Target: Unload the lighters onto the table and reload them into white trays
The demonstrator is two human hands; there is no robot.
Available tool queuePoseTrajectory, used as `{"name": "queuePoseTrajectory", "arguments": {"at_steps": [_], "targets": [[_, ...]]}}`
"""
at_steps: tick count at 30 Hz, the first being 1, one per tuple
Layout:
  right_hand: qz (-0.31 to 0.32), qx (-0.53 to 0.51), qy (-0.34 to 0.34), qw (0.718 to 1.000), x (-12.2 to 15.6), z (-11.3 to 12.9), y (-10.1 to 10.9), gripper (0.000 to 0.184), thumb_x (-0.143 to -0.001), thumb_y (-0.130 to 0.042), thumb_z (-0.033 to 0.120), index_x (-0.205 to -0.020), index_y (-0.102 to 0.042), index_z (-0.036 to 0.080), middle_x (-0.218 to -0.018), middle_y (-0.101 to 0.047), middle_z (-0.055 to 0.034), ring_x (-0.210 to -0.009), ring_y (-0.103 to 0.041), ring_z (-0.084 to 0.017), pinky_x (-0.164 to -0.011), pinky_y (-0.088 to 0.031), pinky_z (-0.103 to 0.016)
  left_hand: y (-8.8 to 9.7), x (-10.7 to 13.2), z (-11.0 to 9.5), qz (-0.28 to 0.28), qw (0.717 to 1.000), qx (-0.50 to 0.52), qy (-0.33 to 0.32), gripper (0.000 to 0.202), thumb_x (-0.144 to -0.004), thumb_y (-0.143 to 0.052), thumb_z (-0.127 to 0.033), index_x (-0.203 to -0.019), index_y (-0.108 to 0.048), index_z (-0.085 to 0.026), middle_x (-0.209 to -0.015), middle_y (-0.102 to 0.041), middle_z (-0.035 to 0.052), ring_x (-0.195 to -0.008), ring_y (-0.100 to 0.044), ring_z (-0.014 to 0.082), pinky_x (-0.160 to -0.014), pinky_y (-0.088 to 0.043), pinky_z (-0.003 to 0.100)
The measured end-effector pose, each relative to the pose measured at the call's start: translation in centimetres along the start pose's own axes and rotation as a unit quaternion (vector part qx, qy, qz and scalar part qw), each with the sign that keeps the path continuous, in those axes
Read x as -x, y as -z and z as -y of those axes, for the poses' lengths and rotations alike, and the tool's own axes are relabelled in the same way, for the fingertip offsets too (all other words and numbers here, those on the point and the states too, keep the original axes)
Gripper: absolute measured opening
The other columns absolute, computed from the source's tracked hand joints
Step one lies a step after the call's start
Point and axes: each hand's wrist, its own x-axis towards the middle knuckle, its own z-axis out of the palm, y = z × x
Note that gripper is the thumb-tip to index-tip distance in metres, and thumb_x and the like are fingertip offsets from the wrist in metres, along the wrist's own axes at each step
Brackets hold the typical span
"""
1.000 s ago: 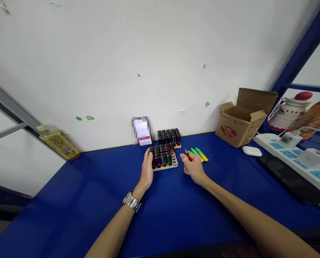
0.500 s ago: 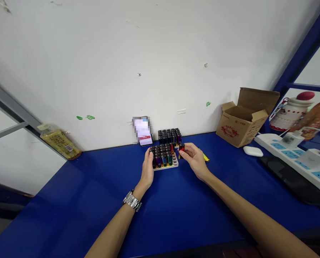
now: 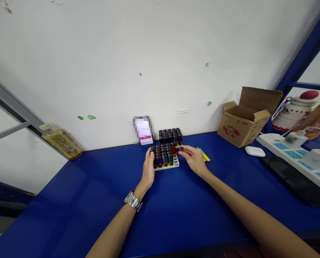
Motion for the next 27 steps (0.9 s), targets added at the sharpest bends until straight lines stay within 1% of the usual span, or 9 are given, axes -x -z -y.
{"name": "queuePoseTrajectory", "arguments": {"at_steps": [2,4,7,10,13,17,22,25,27], "targets": [[0.016,0.053,0.021,0.998,-0.1,0.0,0.1,0.018,-0.078,-0.063,0.03,-0.089,-0.071,0.019,-0.086,-0.074,-0.0058,-0.082,-0.069,-0.023,-0.078,-0.054,-0.037,0.0,-0.1,0.1,-0.001,1.0,0.001,-0.003,0.055,-0.094,-0.032,-0.056,-0.136,-0.044,-0.022,-0.144,-0.047,0.0067,-0.134,-0.041,0.0221,-0.112,-0.03,0.037],[0.031,0.125,0.052,0.99,-0.2,0.2,0.1,0.017,-0.082,-0.058,0.031,-0.089,-0.07,0.02,-0.083,-0.073,-0.0053,-0.078,-0.067,-0.023,-0.075,-0.052,-0.036,0.0,-0.1,0.3,-0.001,1.0,0.0,-0.005,0.055,-0.094,-0.032,-0.056,-0.136,-0.044,-0.022,-0.144,-0.047,0.0068,-0.134,-0.041,0.0224,-0.112,-0.03,0.037],[0.056,0.247,0.102,0.962,-0.3,0.6,0.2,0.02,-0.088,-0.05,0.029,-0.087,-0.068,0.021,-0.075,-0.068,-0.0049,-0.07,-0.062,-0.021,-0.068,-0.048,-0.031,0.0,-0.2,0.5,0.002,1.0,-0.001,-0.009,0.056,-0.094,-0.032,-0.056,-0.136,-0.044,-0.022,-0.144,-0.047,0.0068,-0.133,-0.041,0.0223,-0.112,-0.03,0.037],[0.076,0.32,0.139,0.934,-0.4,1.0,0.1,0.023,-0.091,-0.043,0.024,-0.096,-0.065,0.018,-0.076,-0.066,-0.0065,-0.07,-0.06,-0.021,-0.065,-0.045,-0.029,0.0,-0.2,0.5,0.0,1.0,-0.002,-0.008,0.055,-0.094,-0.032,-0.055,-0.136,-0.043,-0.022,-0.143,-0.047,0.0076,-0.133,-0.042,0.0226,-0.112,-0.03,0.038],[0.085,0.346,0.15,0.922,-0.5,1.2,0.0,0.024,-0.092,-0.042,0.024,-0.102,-0.063,0.017,-0.079,-0.065,-0.0073,-0.071,-0.06,-0.021,-0.065,-0.043,-0.028,0.0,-0.2,0.4,-0.001,1.0,0.0,-0.009,0.055,-0.094,-0.032,-0.055,-0.136,-0.044,-0.022,-0.143,-0.048,0.0077,-0.132,-0.043,0.0228,-0.111,-0.031,0.038],[0.071,0.335,0.142,0.929,-0.8,1.1,-0.2,0.022,-0.093,-0.044,0.028,-0.092,-0.064,0.019,-0.077,-0.066,-0.0059,-0.069,-0.06,-0.02,-0.063,-0.042,-0.028,0.0,-0.2,0.4,0.003,1.0,0.001,-0.01,0.056,-0.094,-0.032,-0.057,-0.136,-0.044,-0.022,-0.142,-0.049,0.0069,-0.132,-0.043,0.0224,-0.11,-0.033,0.036],[0.078,0.319,0.14,0.934,-1.1,0.5,-0.1,0.02,-0.092,-0.046,0.021,-0.085,-0.064,0.019,-0.08,-0.069,-0.0065,-0.072,-0.062,-0.021,-0.064,-0.041,-0.028,0.0,-0.2,0.5,0.001,1.0,-0.004,-0.011,0.056,-0.093,-0.032,-0.057,-0.136,-0.044,-0.023,-0.142,-0.049,0.0065,-0.132,-0.043,0.0221,-0.11,-0.033,0.035],[0.112,0.35,0.128,0.921,-1.1,0.6,-0.1,0.019,-0.093,-0.048,0.021,-0.082,-0.063,0.018,-0.078,-0.068,-0.0064,-0.069,-0.061,-0.02,-0.062,-0.039,-0.027,0.0,-0.3,0.6,0.001,1.0,-0.003,-0.014,0.055,-0.094,-0.032,-0.056,-0.135,-0.045,-0.022,-0.141,-0.05,0.0068,-0.132,-0.043,0.0224,-0.11,-0.033,0.036],[0.129,0.386,0.131,0.904,-1.0,1.1,0.1,0.018,-0.093,-0.051,0.025,-0.084,-0.064,0.018,-0.08,-0.067,-0.0071,-0.072,-0.061,-0.02,-0.063,-0.038,-0.027,0.0,-0.3,0.6,0.002,1.0,0.0,-0.016,0.055,-0.094,-0.032,-0.056,-0.135,-0.045,-0.022,-0.141,-0.05,0.0067,-0.132,-0.043,0.0225,-0.11,-0.033,0.037]]}}
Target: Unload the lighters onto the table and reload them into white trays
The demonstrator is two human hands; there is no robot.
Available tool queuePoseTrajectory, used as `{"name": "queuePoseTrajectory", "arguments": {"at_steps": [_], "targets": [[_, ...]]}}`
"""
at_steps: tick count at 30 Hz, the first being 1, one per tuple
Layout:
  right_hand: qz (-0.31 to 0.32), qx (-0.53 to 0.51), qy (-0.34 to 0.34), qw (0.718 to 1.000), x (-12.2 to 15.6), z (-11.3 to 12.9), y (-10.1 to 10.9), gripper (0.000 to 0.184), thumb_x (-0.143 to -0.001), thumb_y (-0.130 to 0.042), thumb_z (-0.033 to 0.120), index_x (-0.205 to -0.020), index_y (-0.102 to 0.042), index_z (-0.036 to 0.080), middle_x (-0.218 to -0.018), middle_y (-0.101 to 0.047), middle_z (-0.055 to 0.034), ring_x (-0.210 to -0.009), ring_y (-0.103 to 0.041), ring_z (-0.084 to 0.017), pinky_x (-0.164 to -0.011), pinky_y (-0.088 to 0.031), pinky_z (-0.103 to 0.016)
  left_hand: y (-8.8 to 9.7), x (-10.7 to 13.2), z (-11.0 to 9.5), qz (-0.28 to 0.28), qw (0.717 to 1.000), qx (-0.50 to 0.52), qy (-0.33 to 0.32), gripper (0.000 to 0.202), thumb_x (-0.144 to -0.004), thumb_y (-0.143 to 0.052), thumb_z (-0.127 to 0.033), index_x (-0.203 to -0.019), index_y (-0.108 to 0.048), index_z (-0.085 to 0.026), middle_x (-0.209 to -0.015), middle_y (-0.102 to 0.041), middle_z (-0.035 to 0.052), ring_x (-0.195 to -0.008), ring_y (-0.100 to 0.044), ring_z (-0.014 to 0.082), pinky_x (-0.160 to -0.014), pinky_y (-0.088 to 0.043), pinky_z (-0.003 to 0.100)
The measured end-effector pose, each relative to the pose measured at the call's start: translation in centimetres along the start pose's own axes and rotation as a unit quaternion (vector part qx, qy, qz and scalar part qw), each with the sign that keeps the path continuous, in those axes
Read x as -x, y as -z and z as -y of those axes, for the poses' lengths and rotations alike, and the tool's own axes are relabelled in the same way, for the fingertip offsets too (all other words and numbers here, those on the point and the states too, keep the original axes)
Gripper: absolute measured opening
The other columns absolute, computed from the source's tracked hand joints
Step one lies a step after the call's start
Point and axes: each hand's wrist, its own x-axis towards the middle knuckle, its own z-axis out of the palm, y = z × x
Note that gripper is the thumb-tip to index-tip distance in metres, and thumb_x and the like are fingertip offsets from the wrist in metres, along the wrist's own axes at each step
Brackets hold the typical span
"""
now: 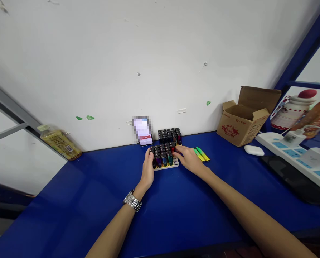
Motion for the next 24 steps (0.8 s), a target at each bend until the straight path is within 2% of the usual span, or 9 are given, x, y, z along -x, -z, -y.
{"name": "queuePoseTrajectory", "arguments": {"at_steps": [3,5,7,10,13,17,20,24], "targets": [[-0.004,0.092,-0.026,0.995,0.2,0.2,1.3,0.03,-0.097,-0.044,0.034,-0.085,-0.066,0.017,-0.08,-0.067,-0.0098,-0.076,-0.059,-0.022,-0.066,-0.037,-0.029,0.0,0.0,0.1,0.0,1.0,0.001,0.002,0.055,-0.094,-0.032,-0.056,-0.136,-0.045,-0.023,-0.142,-0.049,0.0066,-0.132,-0.043,0.0227,-0.112,-0.031,0.038],[-0.025,0.187,-0.069,0.98,0.5,0.0,2.3,0.039,-0.098,-0.039,0.035,-0.078,-0.067,0.016,-0.076,-0.065,-0.0134,-0.08,-0.057,-0.025,-0.067,-0.035,-0.033,0.1,0.0,0.1,0.002,1.0,-0.003,0.006,0.056,-0.094,-0.032,-0.056,-0.137,-0.043,-0.022,-0.143,-0.047,0.0068,-0.133,-0.042,0.0226,-0.112,-0.03,0.038],[-0.04,0.278,-0.104,0.954,0.9,-0.5,3.1,0.034,-0.094,-0.046,0.033,-0.075,-0.068,0.015,-0.078,-0.064,-0.0172,-0.085,-0.054,-0.029,-0.068,-0.034,-0.036,0.1,0.0,0.1,0.003,1.0,-0.007,0.009,0.058,-0.094,-0.032,-0.057,-0.138,-0.041,-0.022,-0.144,-0.046,0.007,-0.134,-0.041,0.0224,-0.113,-0.029,0.038],[-0.014,0.34,-0.126,0.932,1.5,-1.1,3.6,0.021,-0.085,-0.06,0.031,-0.077,-0.07,0.015,-0.082,-0.063,-0.0192,-0.088,-0.051,-0.032,-0.067,-0.034,-0.037,0.2,0.0,0.1,0.004,1.0,-0.008,0.011,0.058,-0.094,-0.031,-0.057,-0.139,-0.041,-0.022,-0.144,-0.046,0.0072,-0.134,-0.041,0.0229,-0.113,-0.029,0.038],[0.033,0.322,-0.13,0.937,1.8,-1.2,3.1,0.02,-0.082,-0.064,0.034,-0.078,-0.069,0.015,-0.08,-0.063,-0.018,-0.087,-0.052,-0.031,-0.067,-0.035,-0.036,0.1,0.0,0.1,0.004,1.0,-0.006,0.011,0.058,-0.094,-0.031,-0.057,-0.139,-0.041,-0.021,-0.144,-0.047,0.0078,-0.134,-0.041,0.0233,-0.113,-0.03,0.038],[0.068,0.31,-0.121,0.941,1.7,-0.7,2.0,0.022,-0.085,-0.059,0.033,-0.081,-0.065,0.012,-0.08,-0.063,-0.0169,-0.086,-0.053,-0.03,-0.067,-0.037,-0.035,0.1,0.0,0.0,0.0,1.0,-0.015,0.014,0.059,-0.094,-0.031,-0.056,-0.14,-0.039,-0.02,-0.145,-0.045,0.008,-0.135,-0.039,0.0228,-0.114,-0.028,0.038],[0.032,0.284,-0.095,0.953,1.5,-0.5,1.4,0.023,-0.09,-0.05,0.032,-0.083,-0.058,0.013,-0.085,-0.062,-0.0171,-0.084,-0.054,-0.029,-0.067,-0.038,-0.035,0.1,0.1,0.1,-0.001,1.0,-0.018,0.01,0.057,-0.094,-0.031,-0.055,-0.139,-0.04,-0.021,-0.146,-0.045,0.0075,-0.135,-0.039,0.0229,-0.114,-0.027,0.038],[-0.044,0.088,-0.089,0.991,1.4,-0.6,1.2,0.02,-0.095,-0.037,0.035,-0.093,-0.045,0.017,-0.076,-0.06,-0.0081,-0.068,-0.057,-0.023,-0.06,-0.039,-0.031,0.2,0.0,0.0,0.002,1.0,-0.015,0.004,0.056,-0.094,-0.031,-0.055,-0.138,-0.043,-0.021,-0.144,-0.046,0.0072,-0.135,-0.04,0.0226,-0.114,-0.028,0.038]]}}
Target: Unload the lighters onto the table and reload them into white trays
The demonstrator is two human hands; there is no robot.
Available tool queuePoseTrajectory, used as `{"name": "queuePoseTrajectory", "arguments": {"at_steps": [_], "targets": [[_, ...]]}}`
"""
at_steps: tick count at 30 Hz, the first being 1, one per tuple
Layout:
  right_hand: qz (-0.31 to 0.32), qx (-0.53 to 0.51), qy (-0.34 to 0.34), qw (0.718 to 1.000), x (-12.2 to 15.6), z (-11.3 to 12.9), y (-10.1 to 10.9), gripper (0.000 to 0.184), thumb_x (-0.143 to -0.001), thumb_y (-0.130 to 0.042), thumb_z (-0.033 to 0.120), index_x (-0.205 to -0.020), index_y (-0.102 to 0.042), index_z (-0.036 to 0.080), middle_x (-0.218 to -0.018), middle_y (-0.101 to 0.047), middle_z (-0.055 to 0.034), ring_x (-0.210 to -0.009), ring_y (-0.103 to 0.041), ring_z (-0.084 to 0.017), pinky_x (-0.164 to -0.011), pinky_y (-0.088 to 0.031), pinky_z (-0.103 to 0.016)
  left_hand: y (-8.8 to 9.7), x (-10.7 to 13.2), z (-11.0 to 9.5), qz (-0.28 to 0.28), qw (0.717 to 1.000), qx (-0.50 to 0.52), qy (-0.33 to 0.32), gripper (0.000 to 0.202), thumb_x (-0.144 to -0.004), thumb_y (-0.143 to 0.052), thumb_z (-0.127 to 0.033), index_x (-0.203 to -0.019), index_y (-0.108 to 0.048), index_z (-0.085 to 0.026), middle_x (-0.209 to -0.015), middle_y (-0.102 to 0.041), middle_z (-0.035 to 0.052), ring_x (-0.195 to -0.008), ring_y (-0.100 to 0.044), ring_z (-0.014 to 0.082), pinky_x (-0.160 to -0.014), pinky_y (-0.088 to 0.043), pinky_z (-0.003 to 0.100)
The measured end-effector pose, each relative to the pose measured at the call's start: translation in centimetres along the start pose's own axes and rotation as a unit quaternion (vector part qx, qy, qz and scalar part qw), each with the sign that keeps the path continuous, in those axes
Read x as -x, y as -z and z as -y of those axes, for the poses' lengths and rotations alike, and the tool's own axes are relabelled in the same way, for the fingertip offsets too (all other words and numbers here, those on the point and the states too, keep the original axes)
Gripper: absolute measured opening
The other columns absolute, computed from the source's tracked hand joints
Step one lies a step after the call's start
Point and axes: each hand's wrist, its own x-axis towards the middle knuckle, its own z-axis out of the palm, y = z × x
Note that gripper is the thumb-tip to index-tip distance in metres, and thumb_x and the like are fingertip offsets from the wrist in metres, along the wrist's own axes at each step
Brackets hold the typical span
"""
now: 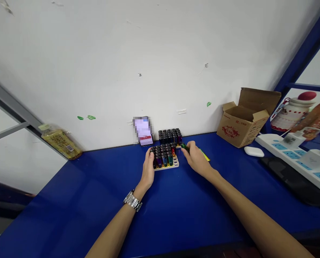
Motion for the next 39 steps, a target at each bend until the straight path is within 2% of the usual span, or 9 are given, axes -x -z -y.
{"name": "queuePoseTrajectory", "arguments": {"at_steps": [3,8,11,15,18,21,27,32,39], "targets": [[-0.027,-0.157,-0.029,0.987,0.0,0.0,0.0,0.022,-0.094,-0.039,0.042,-0.1,-0.039,0.02,-0.067,-0.058,-0.0003,-0.057,-0.058,-0.02,-0.055,-0.039,-0.028,0.0,0.0,-0.1,-0.002,1.0,-0.003,-0.004,0.056,-0.094,-0.031,-0.056,-0.137,-0.043,-0.021,-0.145,-0.046,0.007,-0.135,-0.039,0.0226,-0.114,-0.027,0.038],[-0.029,-0.277,-0.041,0.96,0.3,0.9,0.2,0.025,-0.092,-0.044,0.047,-0.09,-0.043,0.022,-0.062,-0.058,0.0023,-0.056,-0.058,-0.016,-0.059,-0.042,-0.027,0.0,0.0,-0.1,-0.002,1.0,-0.003,-0.01,0.054,-0.095,-0.031,-0.054,-0.135,-0.045,-0.022,-0.144,-0.047,0.0063,-0.135,-0.039,0.0224,-0.115,-0.026,0.039],[0.0,-0.421,-0.064,0.905,0.5,1.8,0.2,0.025,-0.092,-0.041,0.049,-0.089,-0.037,0.025,-0.059,-0.054,0.0064,-0.049,-0.053,-0.012,-0.052,-0.042,-0.024,0.0,0.0,0.0,-0.004,1.0,-0.003,-0.014,0.054,-0.095,-0.031,-0.054,-0.136,-0.045,-0.021,-0.144,-0.047,0.0065,-0.135,-0.039,0.0226,-0.115,-0.026,0.04],[0.051,-0.555,-0.127,0.82,0.6,2.4,-0.3,0.034,-0.086,-0.049,0.056,-0.079,-0.042,0.023,-0.045,-0.033,0.0117,-0.035,-0.026,-0.007,-0.037,-0.026,-0.019,0.0,-0.1,0.1,-0.001,1.0,-0.003,-0.018,0.055,-0.095,-0.031,-0.054,-0.136,-0.044,-0.02,-0.143,-0.048,0.0078,-0.134,-0.04,0.0226,-0.114,-0.027,0.04],[0.077,-0.565,-0.18,0.802,0.5,2.5,-0.8,0.051,-0.086,-0.042,0.062,-0.057,-0.046,0.02,-0.038,-0.025,0.0092,-0.033,-0.02,-0.005,-0.033,-0.019,-0.021,0.0,-0.2,0.2,0.0,1.0,-0.004,-0.021,0.056,-0.094,-0.031,-0.055,-0.136,-0.044,-0.02,-0.142,-0.048,0.008,-0.133,-0.041,0.0233,-0.113,-0.029,0.041],[0.077,-0.558,-0.243,0.79,0.4,2.7,-1.0,0.059,-0.088,-0.04,0.059,-0.042,-0.036,0.021,-0.034,-0.021,0.0074,-0.03,-0.018,-0.005,-0.031,-0.015,-0.021,0.0,-0.2,0.3,-0.002,1.0,-0.01,-0.022,0.056,-0.094,-0.031,-0.056,-0.136,-0.045,-0.021,-0.143,-0.047,0.0077,-0.135,-0.04,0.0242,-0.114,-0.028,0.042],[0.041,-0.57,-0.31,0.76,0.1,3.4,-1.0,0.049,-0.09,-0.036,0.036,-0.043,-0.029,0.022,-0.036,-0.022,0.0077,-0.03,-0.014,-0.004,-0.03,-0.012,-0.018,0.0,-0.2,0.2,0.002,1.0,-0.008,-0.018,0.057,-0.094,-0.031,-0.056,-0.137,-0.044,-0.021,-0.144,-0.046,0.0069,-0.135,-0.039,0.0228,-0.114,-0.028,0.039],[0.06,-0.578,-0.312,0.752,0.2,3.3,-1.3,0.051,-0.09,-0.034,0.042,-0.043,-0.031,0.022,-0.035,-0.021,0.0077,-0.029,-0.014,-0.005,-0.028,-0.012,-0.018,0.0,-0.2,0.2,0.003,1.0,-0.007,-0.02,0.057,-0.094,-0.031,-0.056,-0.136,-0.045,-0.021,-0.143,-0.048,0.0067,-0.135,-0.04,0.0228,-0.114,-0.029,0.038],[0.014,-0.579,-0.31,0.754,0.2,3.5,-1.2,0.041,-0.086,-0.036,0.035,-0.048,-0.031,0.022,-0.039,-0.026,0.0069,-0.032,-0.016,-0.005,-0.028,-0.014,-0.016,0.0,-0.1,0.2,0.003,1.0,-0.003,-0.013,0.057,-0.094,-0.031,-0.056,-0.138,-0.043,-0.021,-0.144,-0.047,0.0069,-0.135,-0.04,0.0224,-0.114,-0.028,0.038]]}}
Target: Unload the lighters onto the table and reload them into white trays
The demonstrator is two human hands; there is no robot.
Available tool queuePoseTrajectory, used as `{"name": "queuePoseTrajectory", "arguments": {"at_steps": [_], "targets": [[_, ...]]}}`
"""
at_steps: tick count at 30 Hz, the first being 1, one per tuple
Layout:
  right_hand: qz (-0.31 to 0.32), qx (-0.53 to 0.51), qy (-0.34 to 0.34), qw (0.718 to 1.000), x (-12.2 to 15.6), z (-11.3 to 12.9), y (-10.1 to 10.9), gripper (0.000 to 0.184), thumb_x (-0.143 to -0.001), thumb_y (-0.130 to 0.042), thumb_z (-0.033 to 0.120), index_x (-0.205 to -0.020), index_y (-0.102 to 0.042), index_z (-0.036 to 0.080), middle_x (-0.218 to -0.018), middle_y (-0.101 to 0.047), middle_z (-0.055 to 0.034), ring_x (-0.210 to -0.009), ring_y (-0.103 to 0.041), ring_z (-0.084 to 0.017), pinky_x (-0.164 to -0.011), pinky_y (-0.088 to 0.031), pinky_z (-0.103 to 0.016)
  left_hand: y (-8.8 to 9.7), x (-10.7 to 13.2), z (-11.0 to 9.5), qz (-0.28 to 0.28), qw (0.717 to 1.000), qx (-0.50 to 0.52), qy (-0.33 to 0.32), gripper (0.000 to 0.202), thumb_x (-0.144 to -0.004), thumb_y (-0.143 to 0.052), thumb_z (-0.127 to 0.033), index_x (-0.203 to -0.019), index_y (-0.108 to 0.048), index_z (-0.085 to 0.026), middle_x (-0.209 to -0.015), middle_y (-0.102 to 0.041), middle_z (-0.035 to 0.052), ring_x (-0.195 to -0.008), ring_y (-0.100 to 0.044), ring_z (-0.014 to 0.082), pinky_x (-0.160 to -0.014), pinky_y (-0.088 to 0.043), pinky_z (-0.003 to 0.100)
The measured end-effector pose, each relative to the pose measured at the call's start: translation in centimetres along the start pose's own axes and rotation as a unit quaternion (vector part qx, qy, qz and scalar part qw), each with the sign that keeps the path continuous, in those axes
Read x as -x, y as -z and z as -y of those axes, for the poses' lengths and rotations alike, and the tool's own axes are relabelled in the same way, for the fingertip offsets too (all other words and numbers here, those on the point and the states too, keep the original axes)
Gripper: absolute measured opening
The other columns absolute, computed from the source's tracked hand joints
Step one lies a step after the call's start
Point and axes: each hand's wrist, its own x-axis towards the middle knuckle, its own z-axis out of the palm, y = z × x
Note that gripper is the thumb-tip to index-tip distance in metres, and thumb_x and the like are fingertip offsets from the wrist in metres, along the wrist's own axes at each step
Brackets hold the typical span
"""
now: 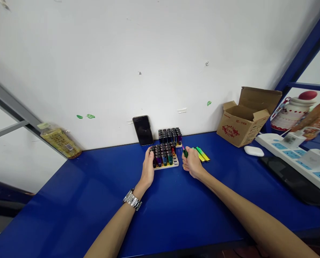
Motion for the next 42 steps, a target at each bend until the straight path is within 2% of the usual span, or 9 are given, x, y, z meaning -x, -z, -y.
{"name": "queuePoseTrajectory", "arguments": {"at_steps": [10,22,26,29,31,34,38,42], "targets": [[0.016,0.021,-0.011,1.0,0.1,0.1,-0.1,0.046,-0.09,-0.031,0.037,-0.046,-0.028,0.025,-0.037,-0.022,0.0065,-0.032,-0.013,-0.007,-0.029,-0.012,-0.019,0.0,0.0,0.1,-0.004,1.0,0.005,0.0,0.054,-0.094,-0.033,-0.054,-0.136,-0.045,-0.022,-0.143,-0.048,0.0064,-0.134,-0.041,0.0232,-0.114,-0.028,0.04],[0.022,0.03,0.003,0.999,0.1,0.0,0.0,0.049,-0.092,-0.033,0.04,-0.046,-0.03,0.023,-0.038,-0.024,0.0061,-0.032,-0.015,-0.007,-0.032,-0.012,-0.02,-0.1,0.1,-0.1,-0.007,1.0,0.005,0.004,0.054,-0.095,-0.033,-0.053,-0.137,-0.044,-0.021,-0.143,-0.048,0.0067,-0.134,-0.041,0.0225,-0.114,-0.028,0.039],[0.056,0.03,0.008,0.998,-0.2,-0.4,0.3,0.053,-0.092,-0.034,0.054,-0.048,-0.032,0.023,-0.035,-0.021,0.0075,-0.031,-0.015,-0.006,-0.031,-0.014,-0.021,-0.1,0.1,-0.1,-0.005,1.0,0.008,0.001,0.054,-0.094,-0.033,-0.054,-0.136,-0.045,-0.022,-0.143,-0.048,0.006,-0.134,-0.041,0.022,-0.114,-0.028,0.038],[0.101,0.029,0.059,0.993,-0.4,-0.6,0.6,0.05,-0.087,-0.039,0.066,-0.062,-0.04,0.023,-0.037,-0.027,0.0095,-0.031,-0.022,-0.007,-0.033,-0.023,-0.022,-0.1,0.1,-0.2,-0.005,1.0,0.009,0.0,0.054,-0.094,-0.032,-0.054,-0.136,-0.045,-0.022,-0.143,-0.048,0.0063,-0.134,-0.041,0.0218,-0.114,-0.027,0.038],[0.116,0.041,0.119,0.985,-0.6,-0.5,0.9,0.045,-0.084,-0.044,0.068,-0.076,-0.04,0.024,-0.041,-0.036,0.0104,-0.034,-0.03,-0.009,-0.037,-0.031,-0.022,-0.1,0.1,-0.2,-0.01,1.0,0.009,-0.001,0.052,-0.094,-0.033,-0.053,-0.135,-0.046,-0.022,-0.143,-0.048,0.0056,-0.134,-0.04,0.0221,-0.114,-0.027,0.039],[0.095,0.101,0.208,0.968,-1.0,-0.3,1.3,0.041,-0.084,-0.047,0.065,-0.083,-0.038,0.025,-0.054,-0.049,0.0074,-0.048,-0.045,-0.012,-0.048,-0.041,-0.024,-0.1,0.1,-0.1,-0.011,1.0,0.01,-0.003,0.052,-0.095,-0.033,-0.053,-0.134,-0.047,-0.023,-0.143,-0.049,0.0056,-0.134,-0.041,0.0223,-0.114,-0.027,0.039],[0.037,0.206,0.285,0.936,-1.4,0.2,1.9,0.037,-0.086,-0.047,0.059,-0.081,-0.048,0.023,-0.067,-0.05,0.0016,-0.06,-0.046,-0.014,-0.055,-0.04,-0.026,0.0,0.0,0.0,-0.009,1.0,0.006,-0.002,0.053,-0.095,-0.033,-0.053,-0.135,-0.046,-0.022,-0.143,-0.048,0.0063,-0.134,-0.04,0.0228,-0.114,-0.028,0.04],[0.036,0.211,0.292,0.932,-1.5,0.3,2.2,0.032,-0.085,-0.052,0.053,-0.089,-0.055,0.021,-0.066,-0.046,0.0023,-0.058,-0.044,-0.014,-0.053,-0.038,-0.026,0.0,0.1,-0.1,-0.01,1.0,0.006,-0.003,0.053,-0.094,-0.033,-0.054,-0.135,-0.046,-0.023,-0.143,-0.048,0.0062,-0.134,-0.041,0.0233,-0.114,-0.028,0.041]]}}
